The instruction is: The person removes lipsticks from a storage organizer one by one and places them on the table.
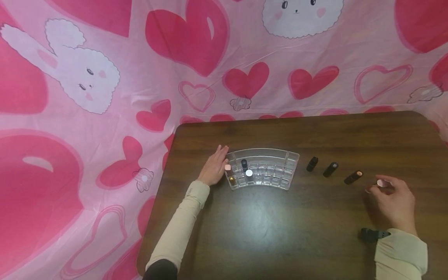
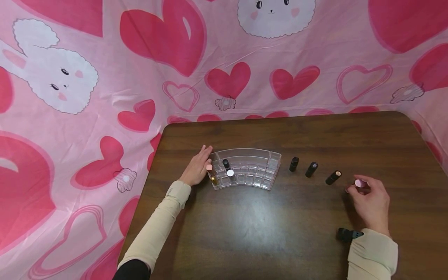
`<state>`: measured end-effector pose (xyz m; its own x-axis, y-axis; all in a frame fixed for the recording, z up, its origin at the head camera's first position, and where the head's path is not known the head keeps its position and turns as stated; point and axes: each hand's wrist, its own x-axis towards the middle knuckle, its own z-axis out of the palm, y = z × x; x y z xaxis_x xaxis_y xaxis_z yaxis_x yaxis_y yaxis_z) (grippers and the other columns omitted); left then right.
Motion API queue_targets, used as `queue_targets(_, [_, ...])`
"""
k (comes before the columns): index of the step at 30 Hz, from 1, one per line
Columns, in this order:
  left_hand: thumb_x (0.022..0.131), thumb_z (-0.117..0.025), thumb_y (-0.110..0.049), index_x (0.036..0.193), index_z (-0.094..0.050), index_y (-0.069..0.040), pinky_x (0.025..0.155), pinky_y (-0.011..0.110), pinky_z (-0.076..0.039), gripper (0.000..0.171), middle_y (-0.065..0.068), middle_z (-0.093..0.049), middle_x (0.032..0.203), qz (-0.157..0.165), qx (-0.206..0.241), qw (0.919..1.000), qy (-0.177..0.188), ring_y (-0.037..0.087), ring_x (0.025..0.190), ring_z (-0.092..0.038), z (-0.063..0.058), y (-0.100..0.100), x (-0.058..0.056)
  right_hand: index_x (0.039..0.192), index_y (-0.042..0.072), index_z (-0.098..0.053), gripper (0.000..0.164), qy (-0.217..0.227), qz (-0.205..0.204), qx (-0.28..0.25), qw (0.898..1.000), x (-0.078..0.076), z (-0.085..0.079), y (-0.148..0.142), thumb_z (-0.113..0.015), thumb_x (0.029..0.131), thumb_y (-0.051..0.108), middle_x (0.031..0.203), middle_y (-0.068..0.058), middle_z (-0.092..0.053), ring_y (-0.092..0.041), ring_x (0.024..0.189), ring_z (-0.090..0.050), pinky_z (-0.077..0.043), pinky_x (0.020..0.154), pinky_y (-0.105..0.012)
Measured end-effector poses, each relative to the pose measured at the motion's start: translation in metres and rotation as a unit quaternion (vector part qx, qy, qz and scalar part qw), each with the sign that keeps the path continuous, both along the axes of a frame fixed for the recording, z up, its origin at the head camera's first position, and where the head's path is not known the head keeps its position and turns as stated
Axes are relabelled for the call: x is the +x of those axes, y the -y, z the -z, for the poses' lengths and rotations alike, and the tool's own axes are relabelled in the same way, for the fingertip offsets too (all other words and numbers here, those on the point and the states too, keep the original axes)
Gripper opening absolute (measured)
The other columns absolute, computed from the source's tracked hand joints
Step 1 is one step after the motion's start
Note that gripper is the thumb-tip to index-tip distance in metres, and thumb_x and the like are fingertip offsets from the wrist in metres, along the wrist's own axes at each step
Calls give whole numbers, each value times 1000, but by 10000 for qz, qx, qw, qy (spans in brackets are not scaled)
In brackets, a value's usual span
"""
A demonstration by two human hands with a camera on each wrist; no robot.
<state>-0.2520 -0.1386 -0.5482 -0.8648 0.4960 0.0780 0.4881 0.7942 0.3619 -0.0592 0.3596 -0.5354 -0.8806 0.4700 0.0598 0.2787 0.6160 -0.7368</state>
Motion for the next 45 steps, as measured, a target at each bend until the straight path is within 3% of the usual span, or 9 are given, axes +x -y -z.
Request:
queue_targets(6, [103, -37, -34, 154, -25, -14, 120, 45, -23, 56, -2, -22, 162, -37, 21, 10000, 13, 16, 152, -9, -1, -1, 1, 120, -4, -60, 39, 149, -54, 72, 9998, -1, 0, -2, -67, 88, 17, 85, 26, -43, 23, 70, -36, -31, 63, -14])
queue_targets(11, [103, -35, -36, 155, -23, -16, 120, 47, -23, 56, -2, -22, 162, -66, 21, 10000, 56, 16, 152, -8, -2, 0, 2, 125, -5, -56, 43, 417, -153, -20, 9990, -2, -1, -2, -65, 90, 20, 100, -7, -54, 22, 71, -34, -31, 61, -14])
queue_targets(14, [103, -35, -36, 154, -24, -16, 120, 48, -24, 56, -2, -22, 162, -78, 57, 9999, 55, 16, 152, -9, -1, 0, 2, 127, -5, -54, 45, 504, -172, -74, 9986, -2, -1, -2, -64, 91, 21, 105, -16, -53, 21, 72, -33, -31, 60, -14])
queue_targets(20, [103, -35, -35, 153, -26, -13, 119, 48, -26, 55, -2, -24, 161, -55, 71, 10000, -15, 17, 152, -11, 0, 0, 2, 125, -5, -56, 44, 403, -124, 20, 9991, -2, 0, -1, -65, 91, 20, 98, -11, -53, 20, 75, -31, -30, 63, -18])
queue_targets(28, [103, -35, -33, 154, -25, -14, 120, 45, -24, 55, -1, -24, 161, -15, 30, 10000, 4, 17, 152, -10, -2, 0, 2, 131, -4, -52, 48, 673, -214, -113, 9974, -2, 1, -3, -62, 93, 24, 113, -20, -52, 14, 79, -32, -30, 64, -17])
queue_targets(36, [103, -36, -34, 155, -21, -18, 121, 44, -22, 57, -3, -21, 162, -59, -53, 9999, 80, 15, 152, -7, -4, -1, 2, 131, -4, -51, 49, 670, -227, -112, 9974, -3, 2, -4, -62, 93, 25, 114, -21, -52, 14, 78, -32, -30, 64, -17])
queue_targets(45, [103, -35, -34, 154, -24, -16, 120, 45, -25, 55, -2, -24, 161, -31, -70, 10000, -21, 16, 152, -10, -1, 0, 0, 131, -4, -52, 52, 367, -65, -124, 9992, -2, 1, -4, -66, 90, 25, 95, 6, -50, 16, 77, -35, -31, 64, -16])
